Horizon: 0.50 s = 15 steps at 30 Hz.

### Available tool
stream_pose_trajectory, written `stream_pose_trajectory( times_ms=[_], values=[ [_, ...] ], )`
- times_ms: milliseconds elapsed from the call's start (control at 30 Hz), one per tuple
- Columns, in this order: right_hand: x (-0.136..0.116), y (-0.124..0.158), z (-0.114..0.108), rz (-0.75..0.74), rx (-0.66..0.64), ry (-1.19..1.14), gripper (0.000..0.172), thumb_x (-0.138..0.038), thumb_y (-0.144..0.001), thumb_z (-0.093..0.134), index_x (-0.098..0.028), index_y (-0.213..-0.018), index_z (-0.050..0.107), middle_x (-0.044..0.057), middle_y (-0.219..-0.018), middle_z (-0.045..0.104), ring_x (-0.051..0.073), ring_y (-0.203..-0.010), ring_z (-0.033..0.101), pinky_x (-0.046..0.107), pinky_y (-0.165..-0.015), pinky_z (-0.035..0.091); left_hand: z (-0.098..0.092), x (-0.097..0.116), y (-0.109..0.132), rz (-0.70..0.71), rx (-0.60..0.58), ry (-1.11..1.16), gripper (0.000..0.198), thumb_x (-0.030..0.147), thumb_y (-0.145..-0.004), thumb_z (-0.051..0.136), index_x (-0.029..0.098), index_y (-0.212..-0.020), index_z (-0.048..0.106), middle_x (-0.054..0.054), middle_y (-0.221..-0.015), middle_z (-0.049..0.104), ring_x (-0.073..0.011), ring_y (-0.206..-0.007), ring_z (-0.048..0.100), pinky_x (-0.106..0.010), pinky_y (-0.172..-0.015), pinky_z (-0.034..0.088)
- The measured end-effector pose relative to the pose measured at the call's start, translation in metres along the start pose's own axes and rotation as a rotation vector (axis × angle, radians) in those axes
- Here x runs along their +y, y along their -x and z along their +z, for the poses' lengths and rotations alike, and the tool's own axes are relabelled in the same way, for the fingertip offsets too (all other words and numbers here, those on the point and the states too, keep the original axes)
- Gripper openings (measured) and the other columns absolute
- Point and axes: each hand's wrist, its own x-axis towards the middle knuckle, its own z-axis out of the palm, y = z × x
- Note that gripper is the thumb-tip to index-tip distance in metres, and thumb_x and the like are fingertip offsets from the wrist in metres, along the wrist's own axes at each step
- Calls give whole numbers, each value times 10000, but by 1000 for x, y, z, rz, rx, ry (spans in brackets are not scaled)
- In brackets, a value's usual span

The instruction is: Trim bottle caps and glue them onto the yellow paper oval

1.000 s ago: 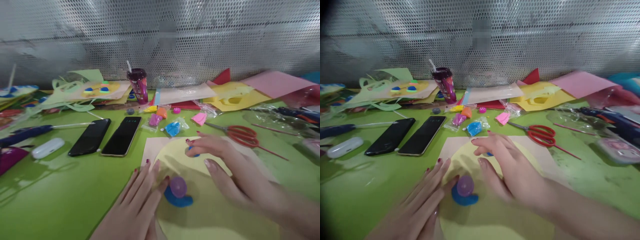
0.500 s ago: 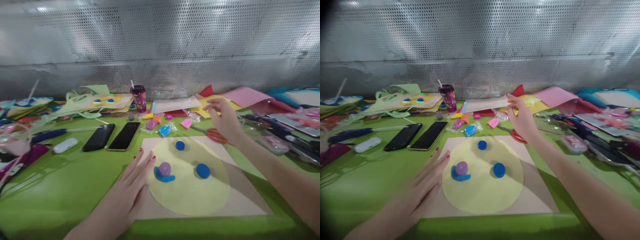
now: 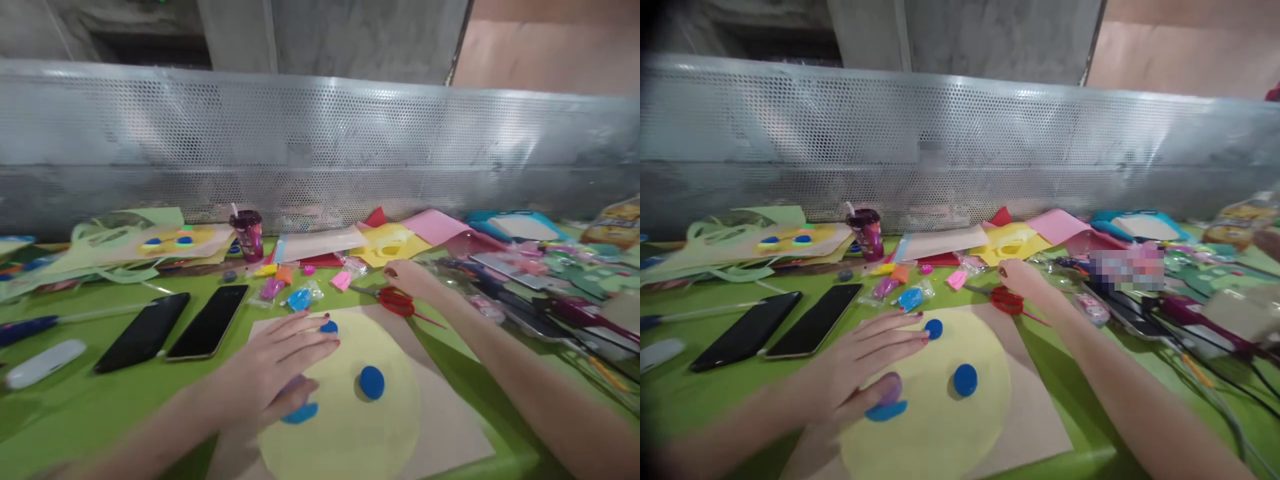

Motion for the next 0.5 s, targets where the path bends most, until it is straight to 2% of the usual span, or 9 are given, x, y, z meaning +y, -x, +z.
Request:
stream_pose_trajectory(
  times_ms=[100, 200, 267, 367, 500],
  values=[
    [15, -3, -14, 157, 111, 55, 248, -334, -883, 489, -160, -1049, 551, 51, -1013, 585, 158, -843, 579, 358, -736, 492, 1, -7, 11, -89, 171, 32, 429, 109, -809, 422, 175, -1232, 401, -58, -1200, 568, -190, -1209, 412, -359, -1019, 358],
    [23, -3, -23, 286, 180, 98, 259, -351, -891, 471, -155, -1041, 551, 47, -976, 593, 154, -821, 583, 356, -728, 492, 0, -6, 18, -149, 295, 83, 395, 63, -789, 403, 172, -1167, 439, -57, -1089, 608, -180, -1119, 480, -331, -956, 414],
    [20, -3, -21, 308, 165, 112, 259, -361, -891, 468, -152, -1011, 561, 42, -950, 599, 148, -800, 586, 348, -716, 494, 2, -2, 17, -124, 314, 108, 378, 35, -770, 409, 172, -1119, 459, -50, -1032, 624, -176, -1088, 499, -322, -939, 426],
    [7, -2, -9, 265, 94, 115, 253, -366, -889, 472, -156, -988, 572, 39, -941, 603, 140, -782, 586, 336, -704, 496, 7, -1, 14, -92, 276, 160, 354, -3, -754, 408, 177, -1054, 465, -46, -998, 629, -176, -1087, 506, -328, -942, 428],
    [-13, 2, 6, 197, 23, 121, 250, -357, -884, 484, -155, -1006, 567, 44, -971, 598, 147, -806, 585, 345, -717, 495, 14, -4, 16, -207, 296, 274, 291, -5, -775, 378, 201, -977, 415, -49, -965, 607, -173, -1087, 509, -342, -909, 456]
  ],
)
